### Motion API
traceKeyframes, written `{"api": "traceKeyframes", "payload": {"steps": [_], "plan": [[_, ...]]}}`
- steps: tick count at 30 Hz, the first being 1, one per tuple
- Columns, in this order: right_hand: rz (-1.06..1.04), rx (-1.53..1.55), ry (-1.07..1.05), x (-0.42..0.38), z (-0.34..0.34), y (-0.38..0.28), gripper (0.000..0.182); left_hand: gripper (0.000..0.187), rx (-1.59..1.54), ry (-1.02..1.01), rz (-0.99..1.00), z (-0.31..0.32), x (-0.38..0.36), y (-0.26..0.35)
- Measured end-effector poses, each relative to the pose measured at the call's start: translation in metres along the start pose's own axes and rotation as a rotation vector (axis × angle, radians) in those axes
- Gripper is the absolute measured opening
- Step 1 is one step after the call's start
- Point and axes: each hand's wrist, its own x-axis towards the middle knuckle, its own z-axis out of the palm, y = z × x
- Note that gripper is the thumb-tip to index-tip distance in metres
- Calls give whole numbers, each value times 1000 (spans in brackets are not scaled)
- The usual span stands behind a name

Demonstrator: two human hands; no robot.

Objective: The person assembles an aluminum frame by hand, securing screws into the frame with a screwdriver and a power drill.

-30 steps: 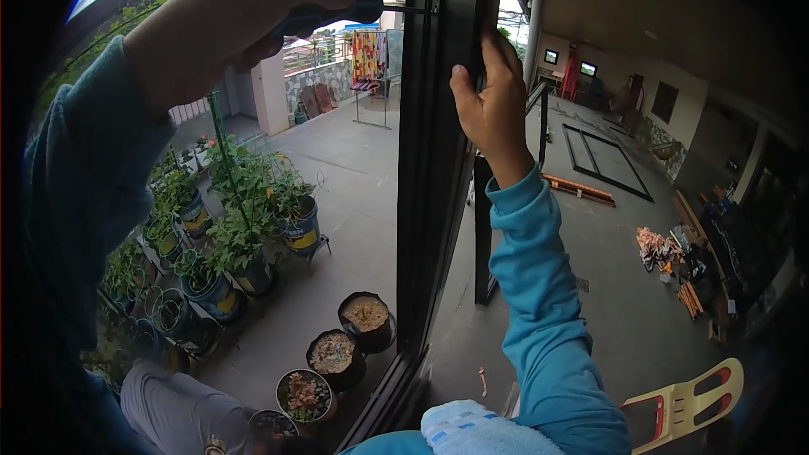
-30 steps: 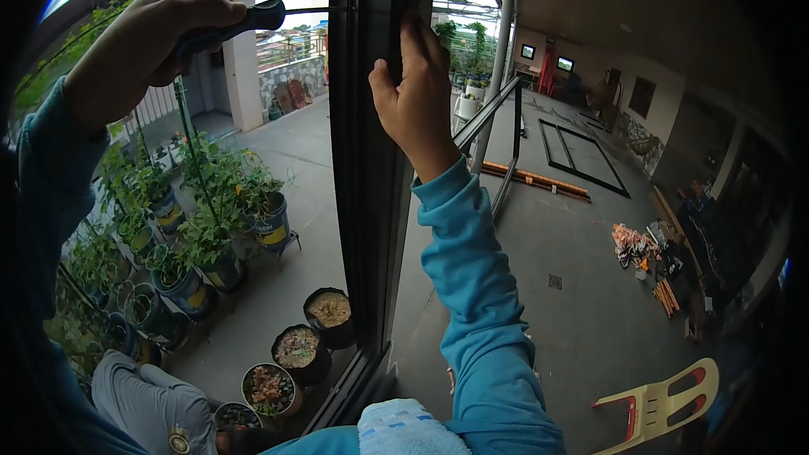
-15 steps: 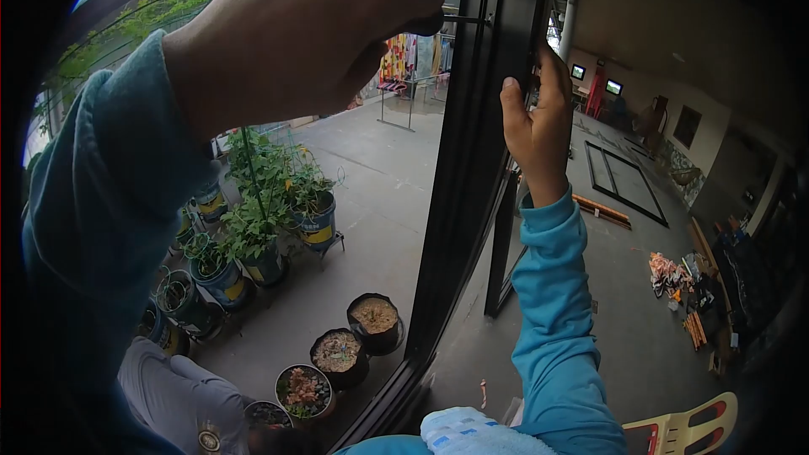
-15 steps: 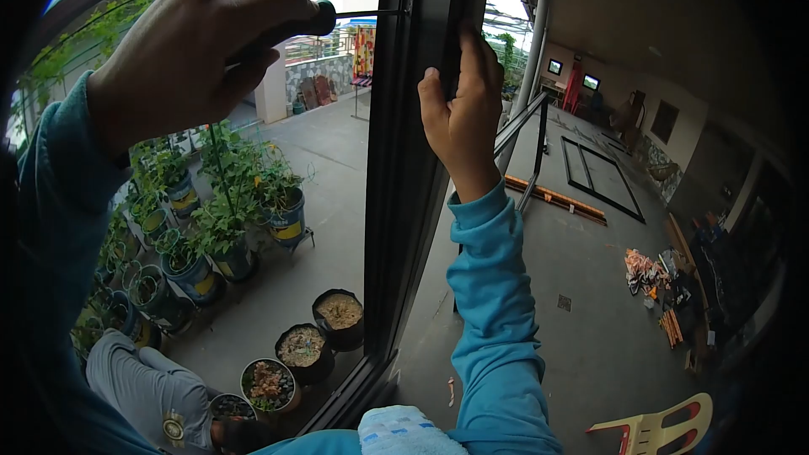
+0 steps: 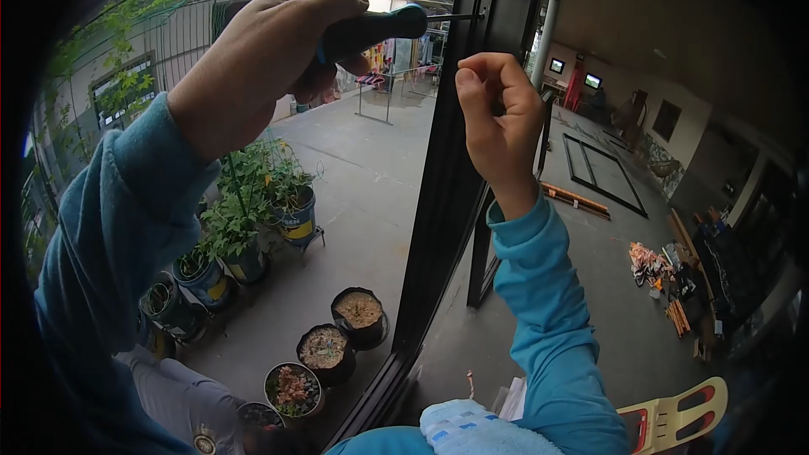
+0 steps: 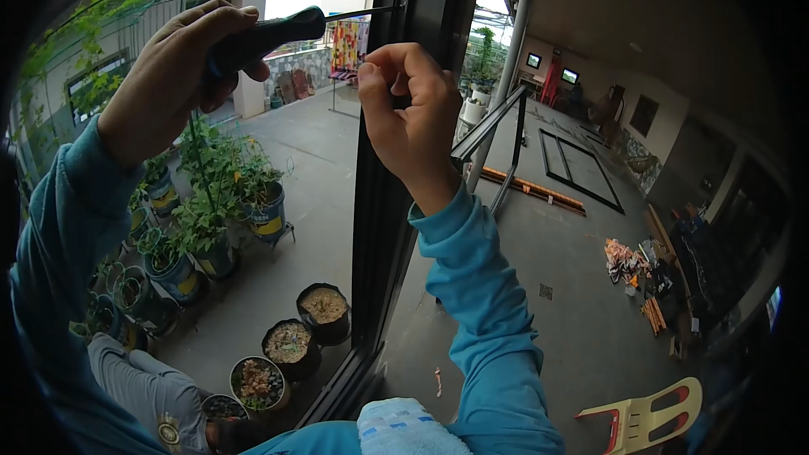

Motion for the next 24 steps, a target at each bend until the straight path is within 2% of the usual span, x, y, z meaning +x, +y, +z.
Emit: {"api": "traceKeyframes", "payload": {"steps": [1, 2, 4, 5, 7, 8, 10, 11, 13, 14, 16, 18, 20, 21, 22, 24], "plan": [[12, 246, 35, 7, 11, -9, 22, 29, -15, -35, -46, 2, -4, 4], [134, 375, -67, 14, 10, -18, 26, 29, -16, -40, -44, 3, -5, 5], [407, 709, -234, 27, 16, -29, 27, 31, -261, -75, -210, 1, -6, 6], [407, 708, -225, 32, 21, -27, 27, 31, -257, -82, -208, -1, -7, 2], [743, 1278, -178, 38, 33, -19, 30, 31, -470, -159, -53, -5, -10, -12], [741, 1276, -170, 36, 39, -13, 30, 31, -469, -167, -52, -8, -8, -13], [567, 1264, -66, 35, 50, -12, 27, 28, -165, -142, -48, -9, -3, -8], [611, 1287, 2, 35, 52, -10, 25, 27, -62, -132, -45, -8, -2, -7], [596, 1257, 28, 36, 55, -9, 25, 23, 360, 91, 658, 8, -6, -7], [583, 1223, 52, 36, 56, -8, 25, 23, 359, 88, 654, 6, -7, -5], [589, 1215, 79, 35, 58, -8, 24, 24, 943, 60, 973, 1, -9, 3], [591, 1208, 99, 34, 61, -12, 24, 21, 903, 62, 900, 7, -11, -1], [595, 1189, 212, 33, 64, -17, 23, 24, 583, 59, 431, 11, -11, -5], [596, 1188, 210, 36, 64, -15, 23, 28, 160, -74, -56, 12, -18, 6], [617, 1206, 276, 41, 65, -12, 22, 28, 158, -73, -58, 10, -18, 4], [637, 1221, 342, 43, 67, -10, 21, 29, -103, -117, -191, 5, -18, -3]]}}
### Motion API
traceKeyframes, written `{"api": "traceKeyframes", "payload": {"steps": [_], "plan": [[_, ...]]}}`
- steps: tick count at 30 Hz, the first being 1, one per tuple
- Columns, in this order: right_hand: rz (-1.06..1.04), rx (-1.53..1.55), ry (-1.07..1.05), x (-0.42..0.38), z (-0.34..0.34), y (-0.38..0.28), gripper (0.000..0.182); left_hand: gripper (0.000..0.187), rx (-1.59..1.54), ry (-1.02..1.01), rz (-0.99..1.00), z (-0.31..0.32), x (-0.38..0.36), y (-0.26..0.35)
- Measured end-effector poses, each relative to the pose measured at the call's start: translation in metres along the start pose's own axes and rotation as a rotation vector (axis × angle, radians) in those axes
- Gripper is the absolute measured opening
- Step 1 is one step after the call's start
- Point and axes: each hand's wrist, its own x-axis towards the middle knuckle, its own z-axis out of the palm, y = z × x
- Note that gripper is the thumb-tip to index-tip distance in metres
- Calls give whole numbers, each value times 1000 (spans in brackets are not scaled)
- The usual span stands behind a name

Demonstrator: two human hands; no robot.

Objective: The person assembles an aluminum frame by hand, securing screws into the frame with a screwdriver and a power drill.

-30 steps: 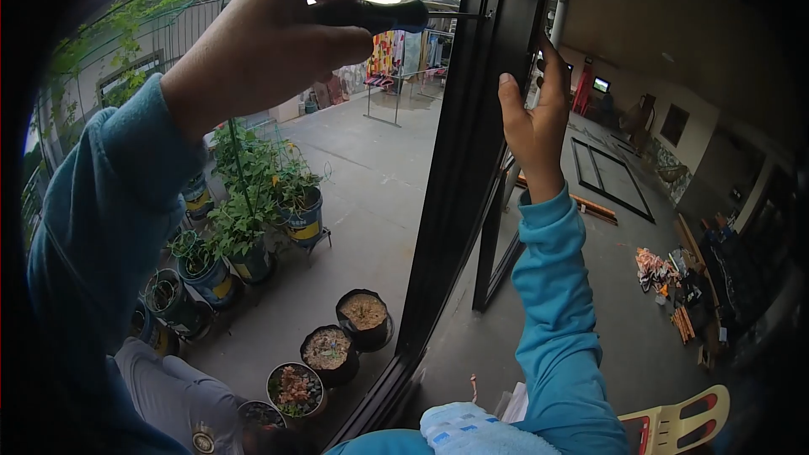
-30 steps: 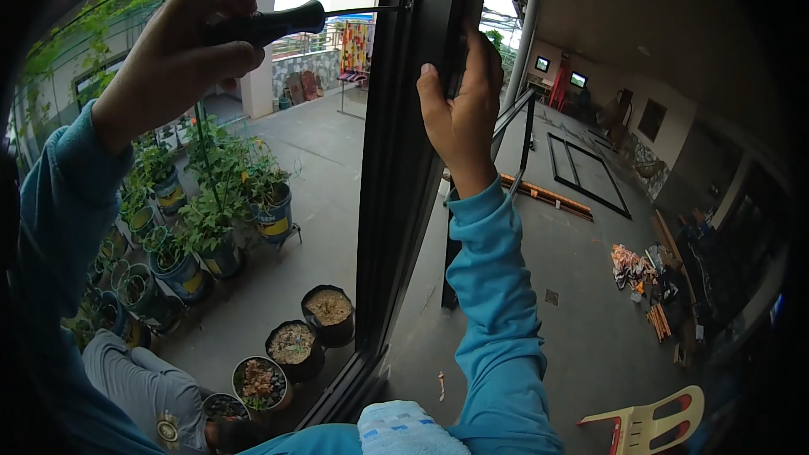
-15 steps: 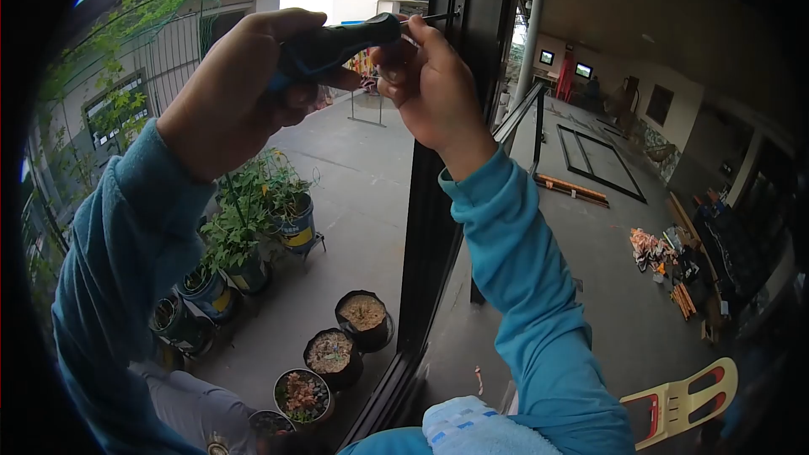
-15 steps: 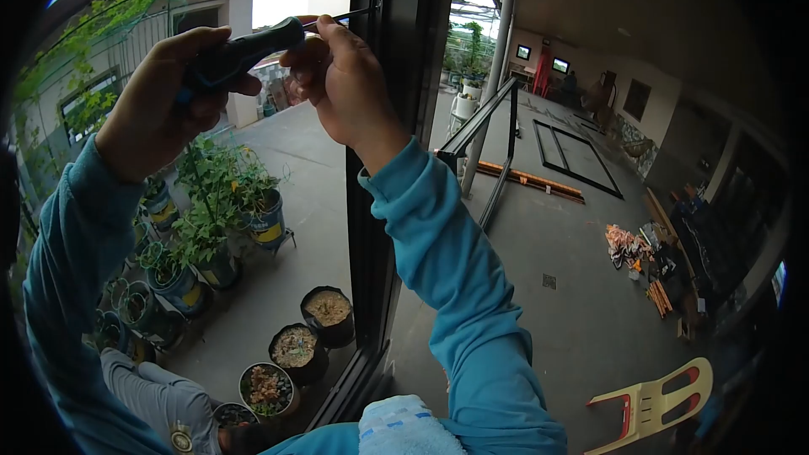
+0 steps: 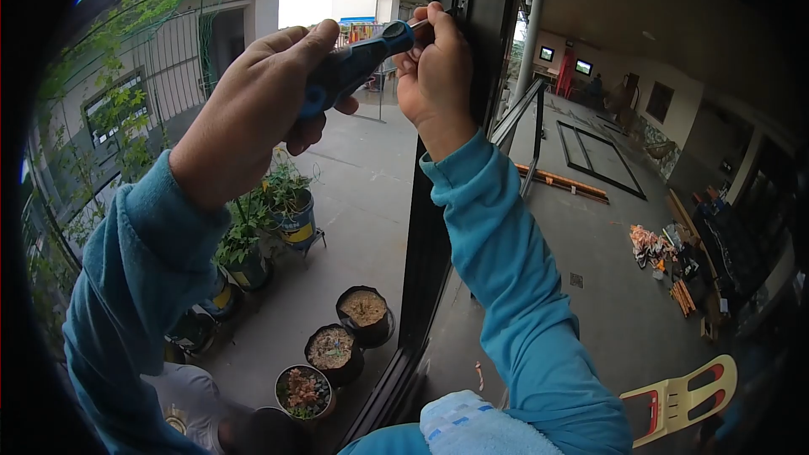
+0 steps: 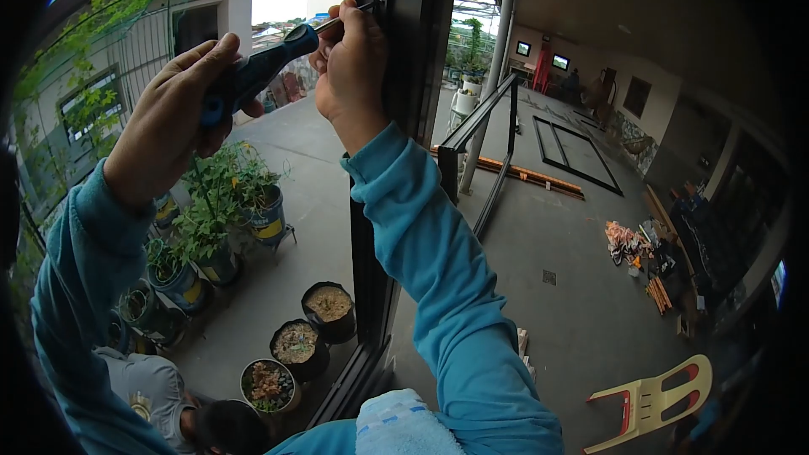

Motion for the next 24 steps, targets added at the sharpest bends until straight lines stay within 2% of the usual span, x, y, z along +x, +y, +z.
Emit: {"api": "traceKeyframes", "payload": {"steps": [2, 3, 4, 6, 8, 9, 12, 13, 14, 16, 18, 20, 21, 22, 24], "plan": [[-27, 8, -11, 1, 2, 4, 20, 31, 80, 34, 77, -2, 4, -12], [-29, 9, -12, 1, 3, 4, 20, 33, 503, 190, 601, -1, 9, -17], [-35, 7, 10, 2, 5, 5, 21, 33, 662, 188, 821, -5, 12, -20], [-38, 5, 30, 1, 7, 4, 21, 34, 977, 306, 1296, -8, 15, -17], [-60, -53, 38, -3, 7, 3, 17, 35, 375, 28, 228, -6, -1, -12], [-59, -54, 37, -2, 7, 4, 17, 38, -120, 6, -102, -1, -7, -2], [-59, -15, 25, 0, 9, 5, 17, 42, -47, -36, -102, -8, -2, -1], [-67, -3, 63, -1, 11, 6, 17, 40, 103, 6, 58, -5, -2, -1], [-75, 10, 101, -1, 14, 6, 17, 40, 104, 5, 59, -7, 4, -5], [-104, 58, 119, 6, 14, 13, 17, 35, 962, 301, 1196, -8, 17, -15], [-132, 106, 129, 10, 16, 16, 18, 31, 975, 243, 1132, -10, 14, -20], [-124, 174, 132, 10, 19, 17, 14, 31, 151, 231, 278, -5, 11, -19], [-127, 175, 136, 9, 21, 15, 14, 32, -74, 258, 53, -8, 13, -13], [-120, 154, 148, 6, 23, 14, 14, 33, -52, 274, 52, -15, 15, -12], [-113, 138, 152, 8, 27, 16, 14, 30, 154, 231, 209, -26, 17, -4]]}}
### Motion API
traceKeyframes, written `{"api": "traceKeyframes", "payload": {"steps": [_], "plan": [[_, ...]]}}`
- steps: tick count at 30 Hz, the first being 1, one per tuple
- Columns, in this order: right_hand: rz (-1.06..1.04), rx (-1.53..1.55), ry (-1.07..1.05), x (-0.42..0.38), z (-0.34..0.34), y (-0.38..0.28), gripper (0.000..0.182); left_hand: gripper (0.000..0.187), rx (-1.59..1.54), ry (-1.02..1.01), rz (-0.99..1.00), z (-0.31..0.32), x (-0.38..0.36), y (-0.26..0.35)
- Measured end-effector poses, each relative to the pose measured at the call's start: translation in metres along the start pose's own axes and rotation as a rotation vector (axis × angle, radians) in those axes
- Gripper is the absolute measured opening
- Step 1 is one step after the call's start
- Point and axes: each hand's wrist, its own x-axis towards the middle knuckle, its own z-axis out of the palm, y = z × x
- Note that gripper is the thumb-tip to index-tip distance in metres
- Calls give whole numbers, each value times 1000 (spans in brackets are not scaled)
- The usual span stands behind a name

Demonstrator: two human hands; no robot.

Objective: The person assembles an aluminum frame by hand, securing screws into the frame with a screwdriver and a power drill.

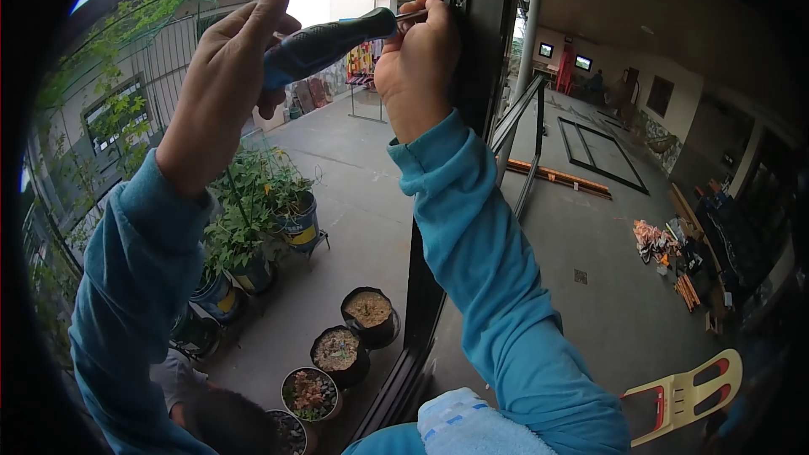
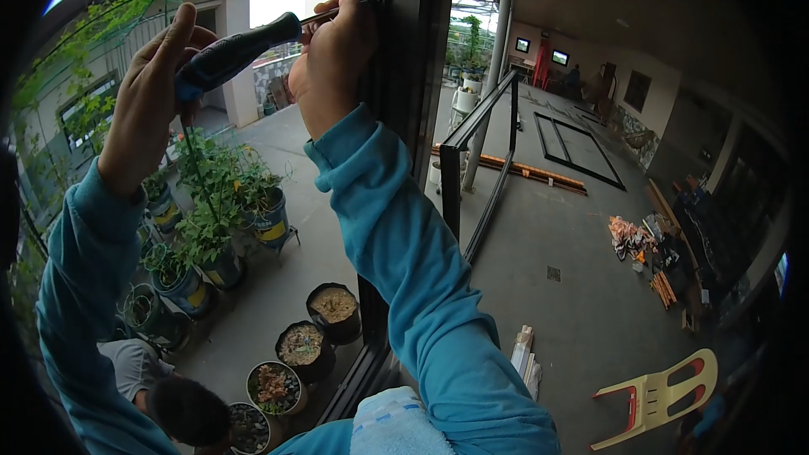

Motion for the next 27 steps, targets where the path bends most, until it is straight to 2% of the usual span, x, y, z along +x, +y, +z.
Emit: {"api": "traceKeyframes", "payload": {"steps": [1, 2, 4, 5, 7, 8, 10, 11, 13, 14, 15, 16, 18, 20, 21, 22, 24, 25, 26, 27], "plan": [[-4, 49, -3, 2, 0, 2, 14, 30, 2, -3, 1, -1, 3, -1], [-12, 99, -4, 5, -1, 4, 14, 29, 428, 75, 581, 0, 6, -1], [-21, 110, 17, 5, 3, 3, 15, 28, 841, 150, 1167, 2, 10, -5], [-19, 121, 28, 4, 5, 3, 15, 28, 748, 120, 1037, 2, 11, -9], [-31, 116, 18, 7, 6, 7, 15, 35, 715, -18, 523, -14, 19, -2], [-42, 103, 11, 7, 4, 8, 15, 41, 133, -211, -154, -20, 23, 8], [-38, 145, -17, 7, 0, 5, 15, 46, -65, -350, -361, -29, 31, 13], [-30, 191, -44, 8, -1, 5, 15, 46, -63, -347, -358, -30, 30, 11], [-27, 205, -41, 9, -2, 7, 18, 45, 27, -185, -138, -15, 16, 20], [-25, 215, -40, 10, -2, 7, 20, 45, 25, -188, -138, -13, 15, 12], [-33, 215, -39, 9, 1, 5, 20, 45, 335, -50, 417, -7, 15, 4], [-14, 237, -14, 8, 3, 4, 20, 43, 488, -37, 638, -8, 16, 3], [8, 253, 14, 6, 3, 4, 19, 38, 801, 126, 1098, -9, 15, 6], [-26, 251, 16, 7, 3, 6, 18, 41, 276, -136, 119, -7, 4, 19], [-25, 251, 15, 7, 2, 6, 18, 41, -9, -55, -163, -1, 1, 25], [-23, 271, 1, 7, 1, 6, 18, 41, -8, -52, -161, -4, 2, 26], [-25, 290, -8, 6, 1, 4, 18, 44, -224, -237, -336, -17, 10, 27], [-13, 300, 13, 4, 3, 2, 16, 47, -246, -508, -384, -26, 14, 35], [0, 310, 35, 2, 4, 0, 15, 47, -246, -512, -383, -23, 13, 31], [-1, 310, 36, 2, 3, 0, 15, 44, -33, -311, -153, -11, 4, 32]]}}
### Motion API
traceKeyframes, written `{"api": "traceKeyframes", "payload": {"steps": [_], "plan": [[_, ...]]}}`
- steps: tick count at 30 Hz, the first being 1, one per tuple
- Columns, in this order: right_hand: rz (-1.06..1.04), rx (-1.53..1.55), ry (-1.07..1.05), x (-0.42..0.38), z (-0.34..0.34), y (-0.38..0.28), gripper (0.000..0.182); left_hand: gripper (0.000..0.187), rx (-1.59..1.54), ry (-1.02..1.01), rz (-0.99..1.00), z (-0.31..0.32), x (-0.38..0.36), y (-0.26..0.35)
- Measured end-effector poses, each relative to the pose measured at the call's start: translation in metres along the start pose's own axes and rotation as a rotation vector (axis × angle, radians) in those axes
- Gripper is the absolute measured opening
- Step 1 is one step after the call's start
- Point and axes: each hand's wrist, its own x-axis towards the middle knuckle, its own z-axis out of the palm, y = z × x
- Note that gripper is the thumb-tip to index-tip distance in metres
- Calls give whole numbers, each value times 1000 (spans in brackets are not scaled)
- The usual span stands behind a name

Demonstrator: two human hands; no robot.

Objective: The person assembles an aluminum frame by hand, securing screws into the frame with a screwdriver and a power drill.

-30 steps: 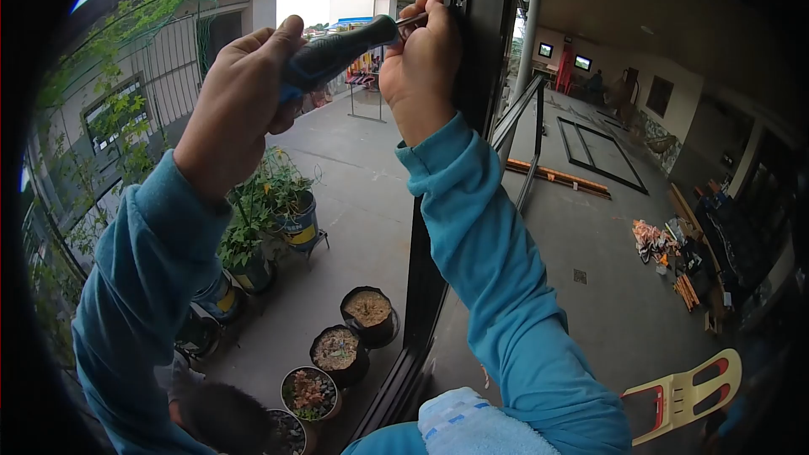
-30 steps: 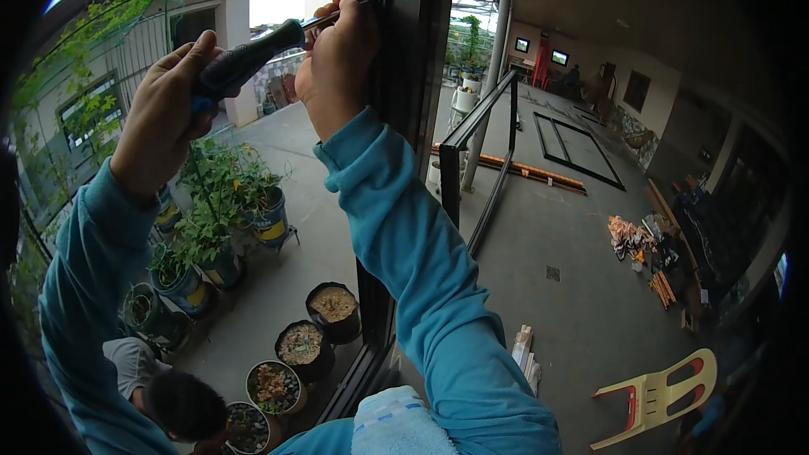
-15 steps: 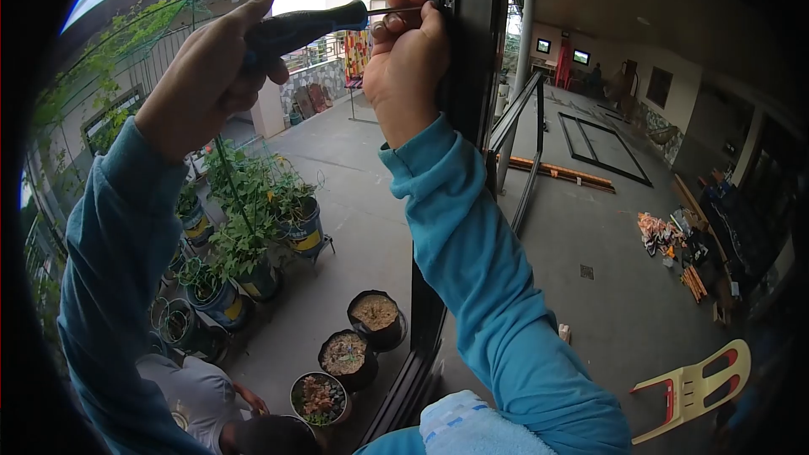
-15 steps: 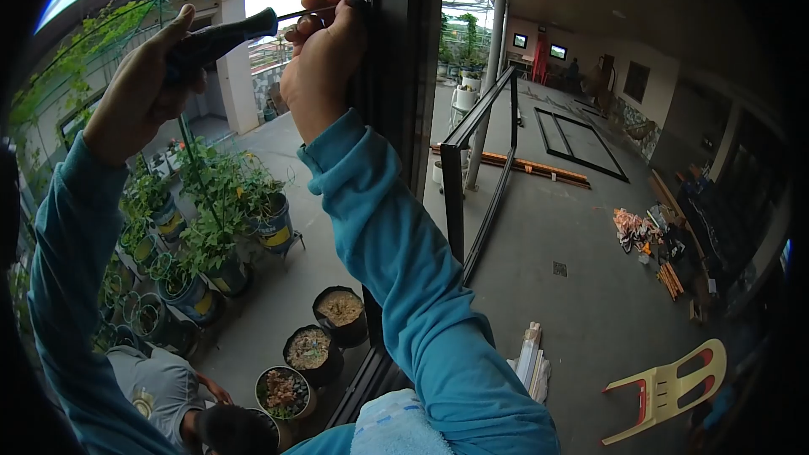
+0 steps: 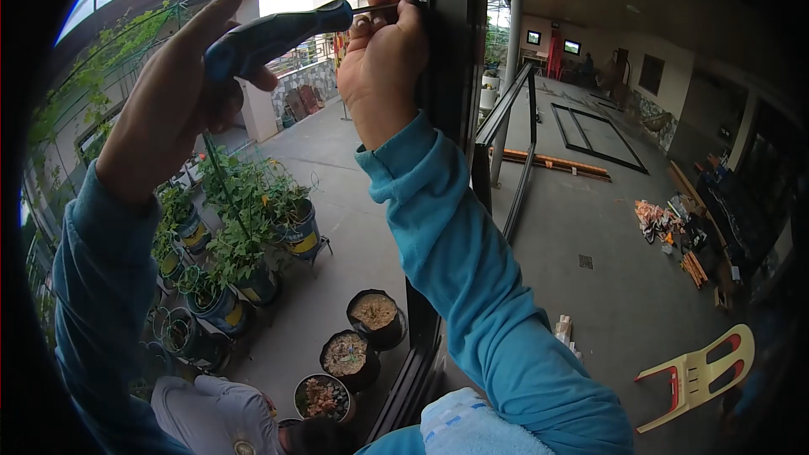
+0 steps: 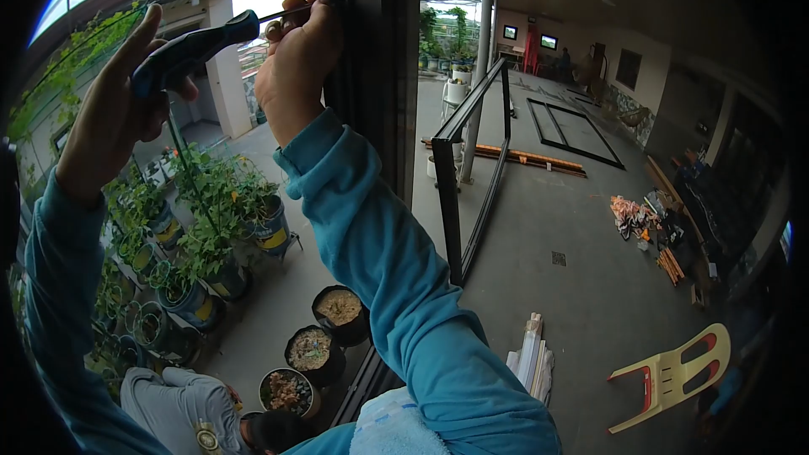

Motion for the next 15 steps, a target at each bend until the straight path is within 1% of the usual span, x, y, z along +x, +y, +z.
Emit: {"api": "traceKeyframes", "payload": {"steps": [1, 2, 3, 5, 6, 7, 8, 9, 11, 13, 14, 15], "plan": [[0, -2, -11, 0, -1, 0, 15, 42, 228, 217, 200, 10, -2, -3], [1, -4, -22, 1, -2, 0, 15, 38, 516, 308, 603, 15, 3, -18], [-1, -2, -21, 1, 0, -1, 15, 38, 518, 305, 604, 15, 1, -17], [41, 32, 25, 1, 2, -3, 16, 39, 987, 333, 891, 13, -2, -13], [41, 33, 26, 2, 1, -2, 16, 37, 862, 368, 829, 14, 3, -17], [43, 53, -20, 1, -2, -2, 16, 37, 862, 363, 828, 6, 5, -13], [45, 72, -68, 1, -3, -2, 16, 37, 328, 130, 329, -6, 4, -4], [43, 72, -70, 1, -4, -3, 16, 39, -204, -100, -168, -15, 6, 2], [108, 43, -154, -2, -6, -5, 16, 43, -146, -85, -170, -12, 10, -5], [100, 48, -120, -2, -6, -5, 16, 40, -37, 145, -135, 6, 3, -2], [86, 46, -112, -3, -7, -4, 15, 40, 76, 206, -32, 10, 2, -8], [71, 44, -105, -3, -7, -4, 14, 40, 76, 205, -30, 16, 6, -17]]}}
